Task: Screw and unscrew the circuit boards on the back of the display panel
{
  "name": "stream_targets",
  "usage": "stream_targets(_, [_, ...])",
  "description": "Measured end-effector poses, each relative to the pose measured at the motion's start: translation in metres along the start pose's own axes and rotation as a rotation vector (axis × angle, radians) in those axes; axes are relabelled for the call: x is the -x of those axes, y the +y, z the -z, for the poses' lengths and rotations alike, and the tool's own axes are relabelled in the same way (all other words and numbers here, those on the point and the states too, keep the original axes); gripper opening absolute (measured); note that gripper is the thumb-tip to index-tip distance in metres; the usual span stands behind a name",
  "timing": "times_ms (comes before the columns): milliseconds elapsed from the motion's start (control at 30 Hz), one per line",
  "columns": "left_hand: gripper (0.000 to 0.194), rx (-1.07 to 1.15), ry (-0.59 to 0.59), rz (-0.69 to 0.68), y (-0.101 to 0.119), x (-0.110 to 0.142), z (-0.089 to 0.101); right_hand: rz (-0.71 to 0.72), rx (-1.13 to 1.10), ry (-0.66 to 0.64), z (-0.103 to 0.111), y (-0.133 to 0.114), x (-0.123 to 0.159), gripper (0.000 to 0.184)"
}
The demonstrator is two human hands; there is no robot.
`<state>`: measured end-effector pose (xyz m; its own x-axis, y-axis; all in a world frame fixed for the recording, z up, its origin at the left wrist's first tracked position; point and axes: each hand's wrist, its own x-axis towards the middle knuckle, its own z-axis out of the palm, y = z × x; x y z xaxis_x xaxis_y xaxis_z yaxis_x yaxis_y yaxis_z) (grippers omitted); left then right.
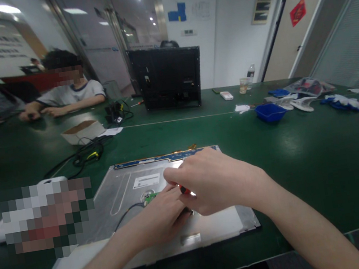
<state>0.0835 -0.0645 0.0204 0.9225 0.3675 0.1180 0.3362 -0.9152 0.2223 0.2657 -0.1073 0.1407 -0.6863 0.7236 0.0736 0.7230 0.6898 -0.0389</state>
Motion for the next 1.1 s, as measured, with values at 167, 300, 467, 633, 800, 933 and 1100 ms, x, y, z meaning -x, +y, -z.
stream_targets(167, [0.016,-0.002,-0.009,0.016,0.0017,-0.0007,0.0018,0.002,-0.001,-0.016,-0.0004,0.0002,-0.0007,0.011])
stream_targets(300, [0.016,0.003,-0.029,0.037,0.0016,-0.0007,0.0015,0.012,-0.037,-0.036,0.0013,0.0002,0.0003,0.013])
stream_targets(467, [0.015,0.014,-0.014,0.019,0.0005,0.0004,0.0002,0.043,-0.087,-0.04,0.0026,0.0006,0.0021,0.015])
stream_targets(633, [0.009,0.007,-0.039,0.041,0.0016,0.0002,0.0007,0.037,-0.096,-0.042,0.0025,0.0015,0.0015,0.018])
stream_targets(800, [0.012,-0.003,0.012,0.018,0.0006,0.0005,-0.0036,0.021,-0.083,-0.059,0.0038,-0.0001,0.0009,0.021])
stream_targets(933, [0.01,-0.004,0.011,0.02,0.0016,0.0004,-0.0025,-0.006,-0.043,-0.05,0.0042,-0.0019,0.0002,0.018])
stream_targets(1100, [0.016,0.011,-0.014,0.051,0.0039,-0.0005,0.0028,-0.045,0.01,-0.052,0.0015,-0.0025,-0.002,0.01])
